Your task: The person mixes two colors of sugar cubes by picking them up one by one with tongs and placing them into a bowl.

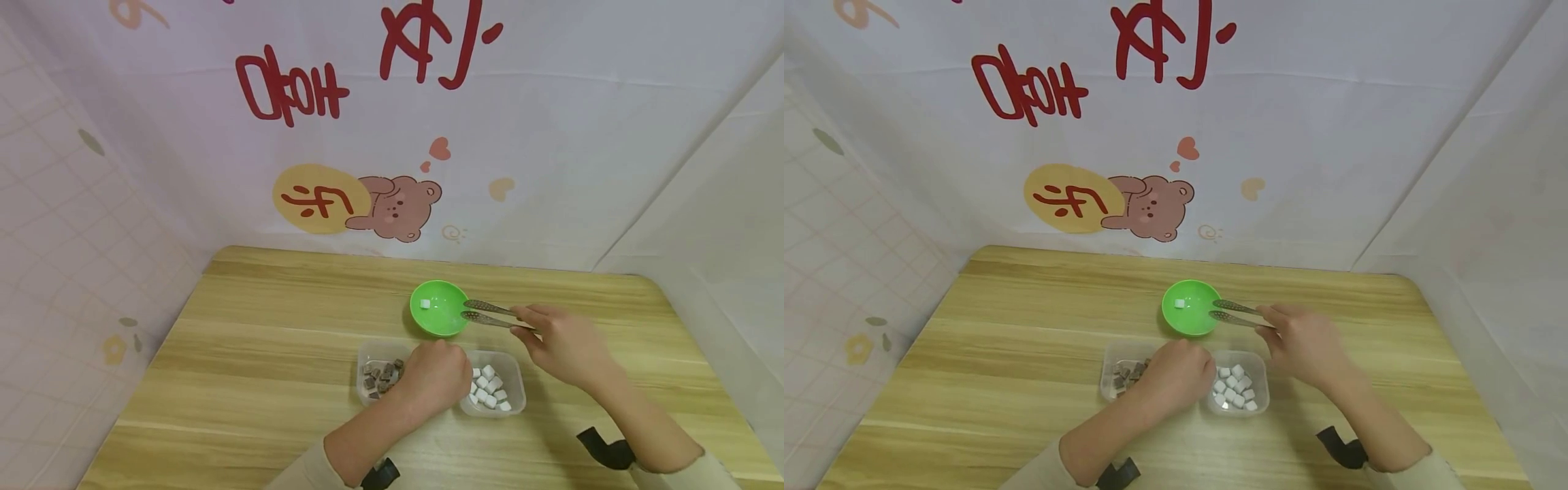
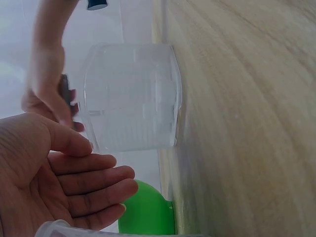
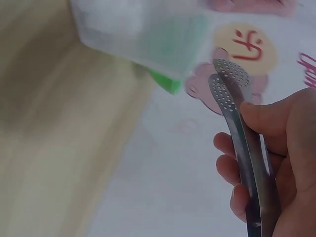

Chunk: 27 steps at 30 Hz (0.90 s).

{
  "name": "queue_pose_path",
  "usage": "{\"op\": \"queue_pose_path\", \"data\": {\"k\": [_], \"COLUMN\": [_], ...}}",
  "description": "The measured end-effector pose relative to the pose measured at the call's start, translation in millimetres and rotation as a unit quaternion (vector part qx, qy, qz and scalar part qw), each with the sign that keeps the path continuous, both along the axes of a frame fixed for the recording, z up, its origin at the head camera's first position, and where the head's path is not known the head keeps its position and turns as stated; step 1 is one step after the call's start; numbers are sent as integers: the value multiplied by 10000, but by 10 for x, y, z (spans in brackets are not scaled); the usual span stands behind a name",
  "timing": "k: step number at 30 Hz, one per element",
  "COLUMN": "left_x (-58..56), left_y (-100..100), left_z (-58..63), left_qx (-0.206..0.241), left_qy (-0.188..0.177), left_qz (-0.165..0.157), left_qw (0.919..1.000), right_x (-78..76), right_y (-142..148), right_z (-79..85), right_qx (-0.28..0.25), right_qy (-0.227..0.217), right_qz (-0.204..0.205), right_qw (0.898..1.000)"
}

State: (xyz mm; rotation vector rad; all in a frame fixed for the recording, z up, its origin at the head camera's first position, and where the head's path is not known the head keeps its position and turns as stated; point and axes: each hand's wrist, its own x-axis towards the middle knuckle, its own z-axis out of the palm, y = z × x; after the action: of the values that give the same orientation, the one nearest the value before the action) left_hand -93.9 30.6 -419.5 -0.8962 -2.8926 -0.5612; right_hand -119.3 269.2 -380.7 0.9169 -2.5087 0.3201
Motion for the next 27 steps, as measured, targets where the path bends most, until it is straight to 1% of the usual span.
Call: {"op": "queue_pose_path", "data": {"k": [2, 5, 10, 13, 18, 22, 27], "left_x": [5, 15, 28, 32, 32, 25, 15], "left_y": [-1, -5, -9, -8, 3, 11, 17], "left_z": [-6, -10, -8, -8, -7, -6, -3], "left_qx": [14, -8, -26, -41, -115, -188, -316], "left_qy": [24, 55, 47, 42, 62, 109, 197], "left_qz": [1, 20, 28, 28, 6, 42, 90], "left_qw": [10000, 10000, 10000, 10000, 9999, 9998, 9993], "right_x": [24, 66, 163, 238, 395, 512, 629], "right_y": [39, 92, 141, 178, 262, 302, 304], "right_z": [92, 206, 302, 310, 270, 233, 209], "right_qx": [-108, -192, -184, -160, -18, 135, 249], "right_qy": [122, 347, 578, 661, 761, 747, 651], "right_qz": [50, 0, -103, -77, -105, -142, -285], "right_qw": [9999, 9992, 9981, 9977, 9970, 9970, 9972]}}
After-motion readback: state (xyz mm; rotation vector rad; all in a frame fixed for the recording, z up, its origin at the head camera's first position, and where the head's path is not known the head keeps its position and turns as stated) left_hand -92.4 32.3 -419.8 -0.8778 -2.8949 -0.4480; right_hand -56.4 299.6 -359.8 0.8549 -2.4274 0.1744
